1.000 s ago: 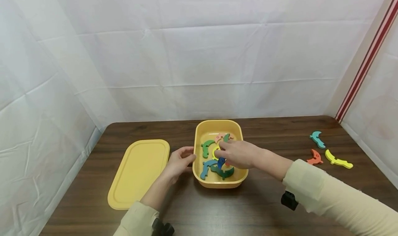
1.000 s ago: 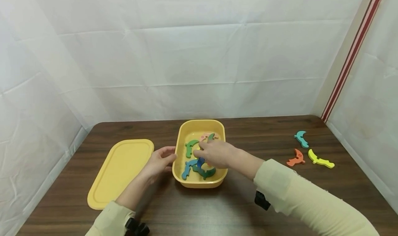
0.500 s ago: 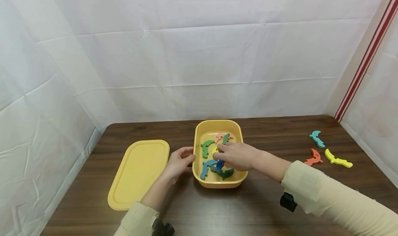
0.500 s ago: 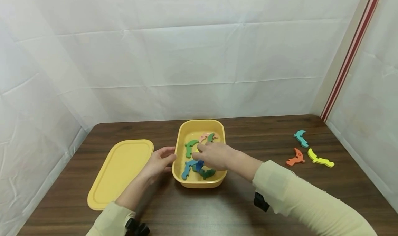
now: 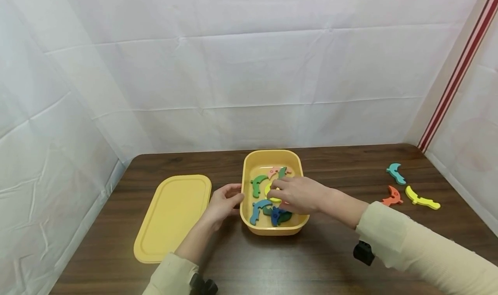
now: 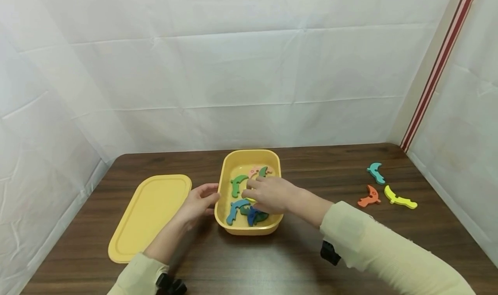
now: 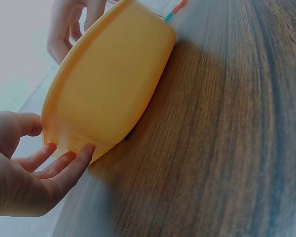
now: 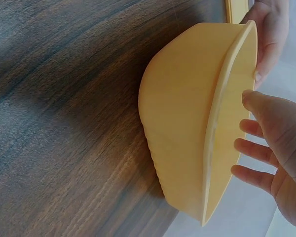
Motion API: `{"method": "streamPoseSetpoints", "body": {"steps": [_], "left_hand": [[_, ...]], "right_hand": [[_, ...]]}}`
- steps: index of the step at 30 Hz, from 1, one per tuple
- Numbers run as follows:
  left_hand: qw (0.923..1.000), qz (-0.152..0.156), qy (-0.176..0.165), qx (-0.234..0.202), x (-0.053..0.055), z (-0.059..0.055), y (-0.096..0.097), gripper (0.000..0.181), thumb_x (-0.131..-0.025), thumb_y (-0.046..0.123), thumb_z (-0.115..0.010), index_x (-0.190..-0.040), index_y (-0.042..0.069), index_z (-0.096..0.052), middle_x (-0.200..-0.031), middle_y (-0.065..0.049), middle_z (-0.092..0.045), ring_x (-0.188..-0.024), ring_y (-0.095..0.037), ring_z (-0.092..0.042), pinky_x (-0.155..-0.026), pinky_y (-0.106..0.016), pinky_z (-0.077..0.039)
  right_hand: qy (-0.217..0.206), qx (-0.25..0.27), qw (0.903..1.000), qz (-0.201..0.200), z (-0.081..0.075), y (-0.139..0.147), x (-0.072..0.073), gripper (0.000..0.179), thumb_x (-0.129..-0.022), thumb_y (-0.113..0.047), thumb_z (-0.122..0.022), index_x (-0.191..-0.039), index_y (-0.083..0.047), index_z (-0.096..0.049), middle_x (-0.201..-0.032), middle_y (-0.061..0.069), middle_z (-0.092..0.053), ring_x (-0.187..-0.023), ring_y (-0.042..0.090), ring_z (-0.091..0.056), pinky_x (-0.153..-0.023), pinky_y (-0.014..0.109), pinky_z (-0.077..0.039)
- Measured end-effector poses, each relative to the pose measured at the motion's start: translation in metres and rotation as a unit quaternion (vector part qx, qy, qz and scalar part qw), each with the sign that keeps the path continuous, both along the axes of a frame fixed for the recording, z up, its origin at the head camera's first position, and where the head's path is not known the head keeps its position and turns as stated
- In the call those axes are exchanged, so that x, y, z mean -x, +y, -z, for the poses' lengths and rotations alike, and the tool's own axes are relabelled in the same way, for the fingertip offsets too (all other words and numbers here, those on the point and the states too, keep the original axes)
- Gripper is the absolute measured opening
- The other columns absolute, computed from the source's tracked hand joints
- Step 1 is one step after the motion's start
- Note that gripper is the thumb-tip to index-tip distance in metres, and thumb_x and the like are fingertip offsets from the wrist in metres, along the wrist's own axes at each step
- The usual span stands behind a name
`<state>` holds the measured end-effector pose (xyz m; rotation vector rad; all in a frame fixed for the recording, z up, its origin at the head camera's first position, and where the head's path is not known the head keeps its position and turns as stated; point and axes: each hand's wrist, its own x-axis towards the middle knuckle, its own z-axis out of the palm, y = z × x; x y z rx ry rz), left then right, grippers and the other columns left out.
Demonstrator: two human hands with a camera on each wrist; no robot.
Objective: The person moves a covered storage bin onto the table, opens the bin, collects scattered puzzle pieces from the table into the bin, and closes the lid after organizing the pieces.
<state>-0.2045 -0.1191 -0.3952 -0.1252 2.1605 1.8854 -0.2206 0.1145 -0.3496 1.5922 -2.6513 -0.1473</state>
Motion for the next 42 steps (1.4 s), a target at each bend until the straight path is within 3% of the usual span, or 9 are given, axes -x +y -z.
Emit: {"method": "streamPoseSetpoints", "body": {"steps": [3,11,15,23,35,42], "left_hand": [[1.0000,0.003,-0.002,0.002,-0.008,-0.014,0.002,0.040,-0.091,0.008,-0.053,-0.129,-0.004,-0.046,-0.125,-0.026,-0.051,-0.106,-0.034,-0.057,-0.077,-0.041,-0.055],[1.0000,0.002,-0.001,-0.001,-0.009,-0.014,0.001,0.041,-0.091,0.008,-0.054,-0.128,-0.004,-0.046,-0.124,-0.026,-0.051,-0.106,-0.035,-0.057,-0.078,-0.043,-0.054],[1.0000,0.003,-0.002,0.000,-0.005,-0.008,0.000,0.040,-0.091,0.008,-0.053,-0.129,-0.004,-0.046,-0.125,-0.026,-0.051,-0.105,-0.034,-0.057,-0.078,-0.043,-0.054],[1.0000,0.000,0.001,-0.002,0.006,0.016,-0.004,0.040,-0.091,0.011,-0.055,-0.129,0.000,-0.047,-0.124,-0.022,-0.054,-0.101,-0.030,-0.060,-0.073,-0.040,-0.056],[0.9999,-0.007,0.009,-0.003,0.009,0.018,-0.004,0.040,-0.090,0.011,-0.056,-0.127,0.000,-0.049,-0.122,-0.022,-0.055,-0.099,-0.029,-0.061,-0.072,-0.040,-0.056],[0.9999,-0.006,0.008,-0.003,0.009,0.017,-0.003,0.041,-0.090,0.012,-0.056,-0.128,0.000,-0.048,-0.123,-0.022,-0.055,-0.099,-0.028,-0.061,-0.073,-0.040,-0.056]], "right_hand": [[0.003,0.007,1.0000,-0.002,0.001,0.002,-0.001,0.025,-0.087,-0.027,-0.062,-0.111,-0.019,-0.059,-0.108,0.000,-0.059,-0.096,0.016,-0.056,-0.081,0.029,-0.052],[0.051,0.040,0.9974,-0.030,0.006,0.010,-0.002,0.016,-0.086,-0.028,-0.065,-0.094,-0.016,-0.059,-0.087,-0.003,-0.055,-0.077,0.013,-0.048,-0.065,0.021,-0.046],[0.050,0.047,0.9973,-0.027,0.006,0.015,-0.004,0.016,-0.084,-0.026,-0.067,-0.095,-0.016,-0.060,-0.085,-0.004,-0.057,-0.076,0.012,-0.049,-0.066,0.021,-0.048],[0.041,0.057,0.9974,-0.018,0.006,0.023,-0.008,0.019,-0.081,-0.021,-0.070,-0.097,-0.017,-0.061,-0.088,-0.004,-0.057,-0.074,0.012,-0.049,-0.064,0.020,-0.049],[0.019,0.075,0.9967,0.022,0.002,0.041,-0.015,0.033,-0.082,-0.026,-0.069,-0.113,-0.019,-0.060,-0.109,-0.001,-0.058,-0.099,0.015,-0.055,-0.084,0.032,-0.052],[0.017,0.102,0.9937,0.043,-0.003,0.057,-0.019,0.041,-0.082,-0.028,-0.069,-0.121,-0.021,-0.057,-0.119,-0.003,-0.056,-0.106,0.015,-0.054,-0.087,0.033,-0.050]]}}
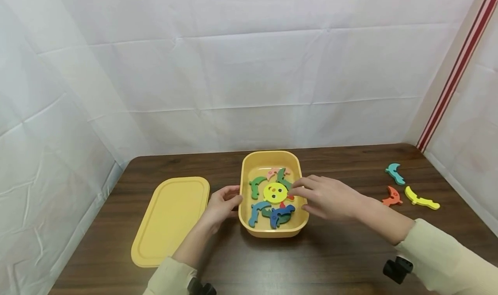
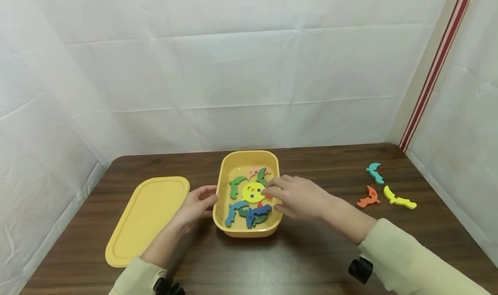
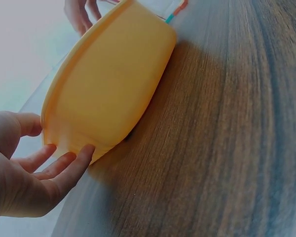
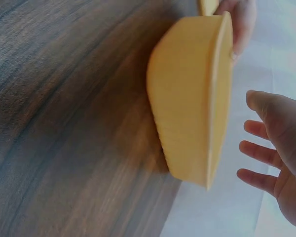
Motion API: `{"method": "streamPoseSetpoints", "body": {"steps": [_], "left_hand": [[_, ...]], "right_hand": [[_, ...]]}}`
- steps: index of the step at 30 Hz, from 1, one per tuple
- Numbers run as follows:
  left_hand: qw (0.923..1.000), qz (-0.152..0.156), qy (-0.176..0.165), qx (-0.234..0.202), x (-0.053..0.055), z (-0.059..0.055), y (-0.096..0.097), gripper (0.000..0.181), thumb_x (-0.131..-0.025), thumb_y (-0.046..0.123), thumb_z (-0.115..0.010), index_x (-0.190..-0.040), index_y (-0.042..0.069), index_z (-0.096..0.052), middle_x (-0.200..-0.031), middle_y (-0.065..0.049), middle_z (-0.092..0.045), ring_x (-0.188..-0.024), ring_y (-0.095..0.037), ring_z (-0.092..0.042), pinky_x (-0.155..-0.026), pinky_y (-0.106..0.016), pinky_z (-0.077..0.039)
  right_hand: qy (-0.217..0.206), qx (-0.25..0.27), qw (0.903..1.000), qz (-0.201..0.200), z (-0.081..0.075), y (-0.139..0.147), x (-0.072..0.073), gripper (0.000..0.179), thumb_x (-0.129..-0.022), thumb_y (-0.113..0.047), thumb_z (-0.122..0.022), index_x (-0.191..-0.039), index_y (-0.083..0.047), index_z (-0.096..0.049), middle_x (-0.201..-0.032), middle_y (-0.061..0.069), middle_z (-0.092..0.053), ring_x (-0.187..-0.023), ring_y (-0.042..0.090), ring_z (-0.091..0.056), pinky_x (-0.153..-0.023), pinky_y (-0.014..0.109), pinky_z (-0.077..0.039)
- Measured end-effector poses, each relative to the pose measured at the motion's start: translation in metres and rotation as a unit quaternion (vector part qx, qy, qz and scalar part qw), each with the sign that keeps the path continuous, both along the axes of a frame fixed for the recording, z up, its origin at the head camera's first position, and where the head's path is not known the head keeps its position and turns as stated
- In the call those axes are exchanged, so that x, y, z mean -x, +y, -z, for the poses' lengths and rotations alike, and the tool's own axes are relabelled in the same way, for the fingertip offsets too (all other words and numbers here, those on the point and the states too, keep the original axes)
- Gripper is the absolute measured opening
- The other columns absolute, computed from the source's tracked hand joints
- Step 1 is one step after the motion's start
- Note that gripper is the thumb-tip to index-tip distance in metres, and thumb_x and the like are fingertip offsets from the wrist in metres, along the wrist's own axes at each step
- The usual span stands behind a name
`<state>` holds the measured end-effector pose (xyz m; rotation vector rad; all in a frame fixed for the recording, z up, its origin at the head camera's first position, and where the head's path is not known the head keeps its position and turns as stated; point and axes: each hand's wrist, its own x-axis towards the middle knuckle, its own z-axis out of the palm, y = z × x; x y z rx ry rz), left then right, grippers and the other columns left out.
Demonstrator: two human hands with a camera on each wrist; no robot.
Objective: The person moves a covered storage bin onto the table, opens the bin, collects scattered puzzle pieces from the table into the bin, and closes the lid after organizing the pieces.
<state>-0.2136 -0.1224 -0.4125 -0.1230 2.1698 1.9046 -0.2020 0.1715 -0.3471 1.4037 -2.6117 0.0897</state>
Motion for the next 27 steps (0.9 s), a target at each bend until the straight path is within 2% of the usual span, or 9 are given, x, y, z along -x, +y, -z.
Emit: {"method": "streamPoseSetpoints", "body": {"steps": [7,17,21,27], "left_hand": [[1.0000,0.000,0.003,0.000,-0.001,0.001,-0.002,0.041,-0.090,0.011,-0.055,-0.128,-0.001,-0.048,-0.123,-0.023,-0.054,-0.101,-0.029,-0.060,-0.073,-0.041,-0.056],[1.0000,-0.005,0.001,-0.001,0.000,-0.001,-0.003,0.040,-0.090,0.010,-0.055,-0.128,0.000,-0.049,-0.123,-0.022,-0.054,-0.102,-0.030,-0.059,-0.073,-0.040,-0.056],[1.0000,-0.004,0.002,-0.003,0.000,0.000,-0.004,0.040,-0.090,0.010,-0.055,-0.128,-0.001,-0.048,-0.123,-0.023,-0.054,-0.102,-0.031,-0.059,-0.073,-0.041,-0.056],[1.0000,-0.004,0.003,-0.003,-0.002,0.001,-0.006,0.041,-0.090,0.011,-0.056,-0.128,0.000,-0.048,-0.123,-0.022,-0.054,-0.100,-0.028,-0.060,-0.073,-0.040,-0.056]], "right_hand": [[-0.004,0.023,0.9995,0.023,-0.007,0.017,0.000,0.048,-0.083,-0.027,-0.067,-0.128,-0.022,-0.052,-0.125,-0.003,-0.053,-0.114,0.016,-0.052,-0.091,0.037,-0.049],[0.003,0.041,0.9971,0.064,-0.002,0.049,0.002,0.049,-0.083,-0.027,-0.067,-0.129,-0.021,-0.052,-0.126,-0.002,-0.052,-0.115,0.018,-0.050,-0.087,0.040,-0.050],[0.006,0.051,0.9955,0.079,-0.004,0.063,0.002,0.048,-0.083,-0.026,-0.067,-0.128,-0.022,-0.052,-0.125,-0.003,-0.053,-0.113,0.018,-0.051,-0.085,0.040,-0.051],[0.033,0.078,0.9922,0.092,0.001,0.081,0.005,0.046,-0.079,-0.022,-0.070,-0.123,-0.019,-0.055,-0.118,-0.003,-0.055,-0.106,0.016,-0.055,-0.077,0.036,-0.051]]}}
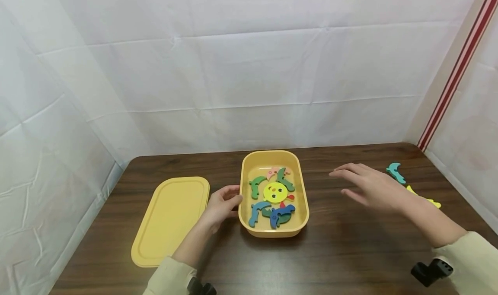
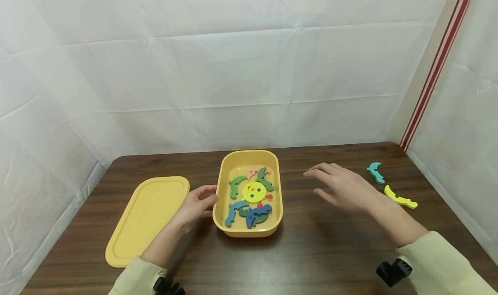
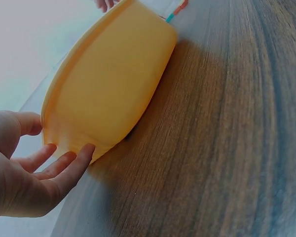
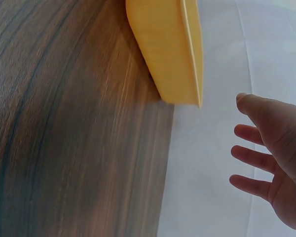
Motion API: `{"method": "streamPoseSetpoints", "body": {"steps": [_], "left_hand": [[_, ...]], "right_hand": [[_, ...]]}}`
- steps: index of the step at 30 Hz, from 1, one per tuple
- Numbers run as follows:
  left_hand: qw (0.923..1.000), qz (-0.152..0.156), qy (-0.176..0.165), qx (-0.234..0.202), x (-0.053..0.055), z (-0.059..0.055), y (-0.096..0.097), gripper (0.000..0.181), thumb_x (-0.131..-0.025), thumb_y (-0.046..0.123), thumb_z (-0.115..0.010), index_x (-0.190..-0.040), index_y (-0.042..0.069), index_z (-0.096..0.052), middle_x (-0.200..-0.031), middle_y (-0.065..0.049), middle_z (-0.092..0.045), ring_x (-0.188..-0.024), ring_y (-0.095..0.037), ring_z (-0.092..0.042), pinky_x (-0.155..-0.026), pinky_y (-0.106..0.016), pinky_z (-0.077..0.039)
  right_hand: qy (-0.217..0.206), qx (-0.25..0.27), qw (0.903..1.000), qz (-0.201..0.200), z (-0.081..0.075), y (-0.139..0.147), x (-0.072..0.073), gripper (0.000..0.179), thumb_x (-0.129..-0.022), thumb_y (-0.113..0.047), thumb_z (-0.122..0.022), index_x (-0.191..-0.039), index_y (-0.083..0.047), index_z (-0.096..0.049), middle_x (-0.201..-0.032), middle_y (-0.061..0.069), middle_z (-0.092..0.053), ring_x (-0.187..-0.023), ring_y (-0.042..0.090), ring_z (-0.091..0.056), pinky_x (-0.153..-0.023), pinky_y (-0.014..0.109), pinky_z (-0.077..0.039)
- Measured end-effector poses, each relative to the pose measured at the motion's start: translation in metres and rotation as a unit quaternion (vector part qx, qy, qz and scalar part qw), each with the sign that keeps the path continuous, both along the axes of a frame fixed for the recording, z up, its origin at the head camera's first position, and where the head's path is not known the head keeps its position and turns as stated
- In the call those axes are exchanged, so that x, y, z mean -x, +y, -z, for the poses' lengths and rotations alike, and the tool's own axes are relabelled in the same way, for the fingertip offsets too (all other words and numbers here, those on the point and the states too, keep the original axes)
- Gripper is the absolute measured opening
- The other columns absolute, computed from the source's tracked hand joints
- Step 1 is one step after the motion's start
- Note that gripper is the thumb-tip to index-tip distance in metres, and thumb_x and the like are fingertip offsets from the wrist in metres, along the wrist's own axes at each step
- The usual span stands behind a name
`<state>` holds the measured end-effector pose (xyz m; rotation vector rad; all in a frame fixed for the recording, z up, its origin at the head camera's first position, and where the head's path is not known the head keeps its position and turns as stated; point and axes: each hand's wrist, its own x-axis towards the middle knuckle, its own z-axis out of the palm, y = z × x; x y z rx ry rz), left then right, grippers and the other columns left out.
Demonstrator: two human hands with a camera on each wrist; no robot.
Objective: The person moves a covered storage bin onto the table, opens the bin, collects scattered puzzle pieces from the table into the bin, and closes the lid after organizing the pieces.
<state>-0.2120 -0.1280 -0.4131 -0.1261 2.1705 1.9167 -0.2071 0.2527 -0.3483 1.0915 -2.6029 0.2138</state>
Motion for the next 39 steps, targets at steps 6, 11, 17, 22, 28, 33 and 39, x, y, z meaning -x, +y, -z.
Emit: {"method": "streamPoseSetpoints", "body": {"steps": [6,11,17,22,28,33,39], "left_hand": [[0.9999,-0.007,-0.005,0.006,0.002,0.003,0.000,0.039,-0.089,0.012,-0.057,-0.126,0.002,-0.051,-0.121,-0.020,-0.056,-0.097,-0.026,-0.061,-0.073,-0.039,-0.056],[1.0000,-0.007,-0.007,0.004,0.001,0.005,0.001,0.038,-0.088,0.012,-0.058,-0.125,0.003,-0.052,-0.119,-0.018,-0.057,-0.096,-0.025,-0.062,-0.072,-0.038,-0.056],[1.0000,-0.004,-0.007,0.002,0.000,0.006,0.003,0.037,-0.089,0.012,-0.058,-0.124,0.004,-0.052,-0.118,-0.017,-0.057,-0.095,-0.023,-0.062,-0.072,-0.038,-0.056],[1.0000,-0.004,-0.002,0.003,0.000,0.005,0.002,0.037,-0.089,0.012,-0.057,-0.124,0.003,-0.052,-0.118,-0.018,-0.057,-0.095,-0.024,-0.062,-0.072,-0.039,-0.056],[1.0000,-0.003,0.004,0.004,0.000,0.005,0.000,0.037,-0.089,0.012,-0.057,-0.124,0.002,-0.052,-0.119,-0.019,-0.057,-0.096,-0.024,-0.061,-0.073,-0.039,-0.056],[1.0000,-0.002,0.005,0.002,0.001,0.005,0.000,0.038,-0.089,0.011,-0.057,-0.125,0.001,-0.051,-0.119,-0.020,-0.056,-0.095,-0.024,-0.061,-0.072,-0.039,-0.056],[1.0000,-0.008,0.000,0.001,0.001,0.006,0.000,0.037,-0.088,0.011,-0.058,-0.124,0.003,-0.053,-0.117,-0.018,-0.057,-0.093,-0.022,-0.062,-0.070,-0.038,-0.057]], "right_hand": [[-0.004,0.011,0.9998,0.014,0.008,0.012,0.006,0.044,-0.079,-0.017,-0.070,-0.121,-0.015,-0.057,-0.116,-0.001,-0.056,-0.104,0.020,-0.057,-0.078,0.038,-0.050],[-0.010,0.004,0.9997,0.021,0.018,0.023,0.008,0.045,-0.078,-0.016,-0.071,-0.121,-0.014,-0.056,-0.115,0.003,-0.057,-0.102,0.023,-0.058,-0.076,0.040,-0.051],[-0.014,0.004,0.9993,0.035,0.029,0.035,0.007,0.045,-0.078,-0.015,-0.071,-0.121,-0.012,-0.056,-0.115,0.002,-0.057,-0.101,0.024,-0.058,-0.078,0.040,-0.050],[-0.018,0.005,0.9991,0.038,0.035,0.043,0.009,0.045,-0.078,-0.014,-0.071,-0.121,-0.012,-0.056,-0.114,0.003,-0.058,-0.100,0.024,-0.059,-0.077,0.041,-0.051],[-0.023,0.011,0.9987,0.045,0.038,0.055,0.009,0.049,-0.077,-0.011,-0.071,-0.123,-0.013,-0.054,-0.115,0.003,-0.057,-0.101,0.022,-0.058,-0.075,0.039,-0.052],[-0.020,0.012,0.9986,0.048,0.040,0.065,0.006,0.052,-0.075,-0.009,-0.073,-0.124,-0.012,-0.054,-0.114,0.005,-0.057,-0.099,0.023,-0.059,-0.072,0.039,-0.052],[-0.015,0.008,0.9988,0.047,0.044,0.077,0.004,0.056,-0.071,-0.008,-0.075,-0.123,-0.010,-0.054,-0.115,0.009,-0.056,-0.101,0.028,-0.056,-0.072,0.042,-0.051]]}}
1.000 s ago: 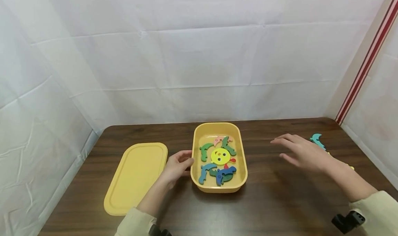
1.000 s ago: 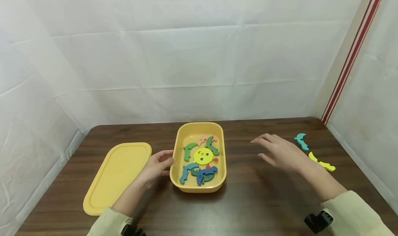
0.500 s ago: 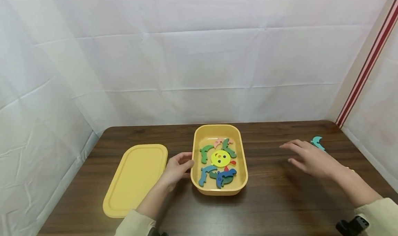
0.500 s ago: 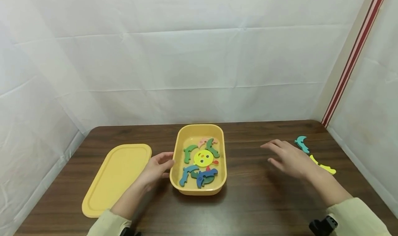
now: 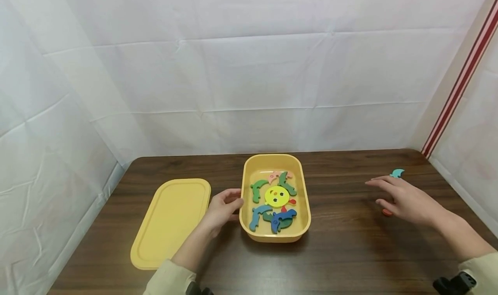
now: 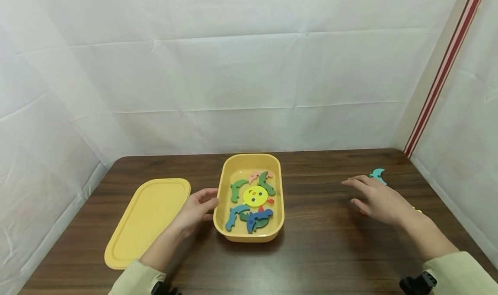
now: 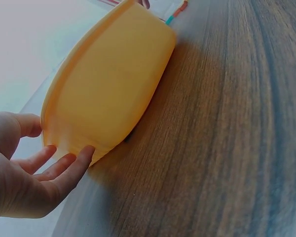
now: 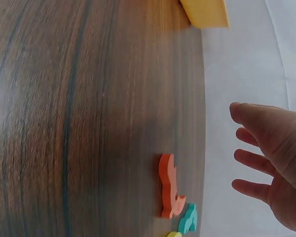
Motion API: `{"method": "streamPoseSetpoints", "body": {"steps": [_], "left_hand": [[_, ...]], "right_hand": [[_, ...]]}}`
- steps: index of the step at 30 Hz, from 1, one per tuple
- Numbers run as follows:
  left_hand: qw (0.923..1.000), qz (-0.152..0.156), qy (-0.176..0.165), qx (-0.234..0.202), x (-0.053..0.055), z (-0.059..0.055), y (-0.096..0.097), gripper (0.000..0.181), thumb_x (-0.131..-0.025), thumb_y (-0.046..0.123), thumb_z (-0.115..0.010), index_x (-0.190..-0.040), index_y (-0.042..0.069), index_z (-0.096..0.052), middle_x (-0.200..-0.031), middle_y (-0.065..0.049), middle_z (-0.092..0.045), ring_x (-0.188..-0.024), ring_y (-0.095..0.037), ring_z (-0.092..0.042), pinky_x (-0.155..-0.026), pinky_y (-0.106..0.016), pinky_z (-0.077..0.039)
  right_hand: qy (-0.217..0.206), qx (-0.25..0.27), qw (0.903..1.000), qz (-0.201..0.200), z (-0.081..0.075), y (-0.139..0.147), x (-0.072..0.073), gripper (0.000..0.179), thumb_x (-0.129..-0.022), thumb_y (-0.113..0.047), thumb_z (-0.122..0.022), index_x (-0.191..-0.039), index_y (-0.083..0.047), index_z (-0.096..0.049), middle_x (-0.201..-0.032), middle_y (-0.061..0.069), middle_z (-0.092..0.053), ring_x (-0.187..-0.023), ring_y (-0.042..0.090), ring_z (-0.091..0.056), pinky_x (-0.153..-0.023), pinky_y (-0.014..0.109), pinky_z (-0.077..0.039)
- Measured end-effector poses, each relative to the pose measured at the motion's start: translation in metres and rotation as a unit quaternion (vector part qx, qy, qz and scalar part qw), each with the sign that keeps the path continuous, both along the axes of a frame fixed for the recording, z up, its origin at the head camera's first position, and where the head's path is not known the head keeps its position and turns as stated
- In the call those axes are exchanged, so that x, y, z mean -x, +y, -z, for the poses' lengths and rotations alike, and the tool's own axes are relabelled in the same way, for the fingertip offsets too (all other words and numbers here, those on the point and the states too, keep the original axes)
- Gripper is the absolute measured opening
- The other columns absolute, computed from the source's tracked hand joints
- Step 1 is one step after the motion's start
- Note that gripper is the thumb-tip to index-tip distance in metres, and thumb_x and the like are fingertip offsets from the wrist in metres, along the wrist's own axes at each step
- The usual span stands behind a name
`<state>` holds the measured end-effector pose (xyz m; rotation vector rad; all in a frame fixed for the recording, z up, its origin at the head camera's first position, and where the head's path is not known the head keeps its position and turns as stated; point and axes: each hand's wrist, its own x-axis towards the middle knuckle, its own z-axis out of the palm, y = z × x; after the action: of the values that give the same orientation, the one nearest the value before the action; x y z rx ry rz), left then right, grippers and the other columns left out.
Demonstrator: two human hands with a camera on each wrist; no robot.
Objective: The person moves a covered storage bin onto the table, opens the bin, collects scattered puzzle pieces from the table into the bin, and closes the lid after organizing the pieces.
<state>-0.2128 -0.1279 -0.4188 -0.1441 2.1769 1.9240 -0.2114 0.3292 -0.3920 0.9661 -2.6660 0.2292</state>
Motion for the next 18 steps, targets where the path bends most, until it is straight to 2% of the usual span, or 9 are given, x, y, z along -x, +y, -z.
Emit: {"method": "streamPoseSetpoints", "body": {"steps": [11,18], "left_hand": [[1.0000,0.002,0.000,0.004,0.000,-0.001,0.000,0.037,-0.089,0.012,-0.057,-0.124,0.002,-0.052,-0.117,-0.018,-0.057,-0.095,-0.023,-0.062,-0.071,-0.038,-0.056],[1.0000,0.003,-0.003,0.006,-0.001,-0.003,0.000,0.037,-0.089,0.012,-0.056,-0.125,0.002,-0.051,-0.118,-0.019,-0.057,-0.095,-0.024,-0.061,-0.071,-0.038,-0.056]], "right_hand": [[-0.005,-0.007,0.9999,0.015,0.017,0.021,0.006,0.055,-0.067,-0.010,-0.079,-0.117,-0.007,-0.057,-0.110,0.013,-0.057,-0.096,0.032,-0.057,-0.072,0.047,-0.050],[0.013,-0.019,0.9997,0.000,0.028,0.034,0.009,0.054,-0.063,-0.006,-0.080,-0.113,-0.007,-0.060,-0.106,0.012,-0.058,-0.088,0.024,-0.058,-0.064,0.038,-0.048]]}}
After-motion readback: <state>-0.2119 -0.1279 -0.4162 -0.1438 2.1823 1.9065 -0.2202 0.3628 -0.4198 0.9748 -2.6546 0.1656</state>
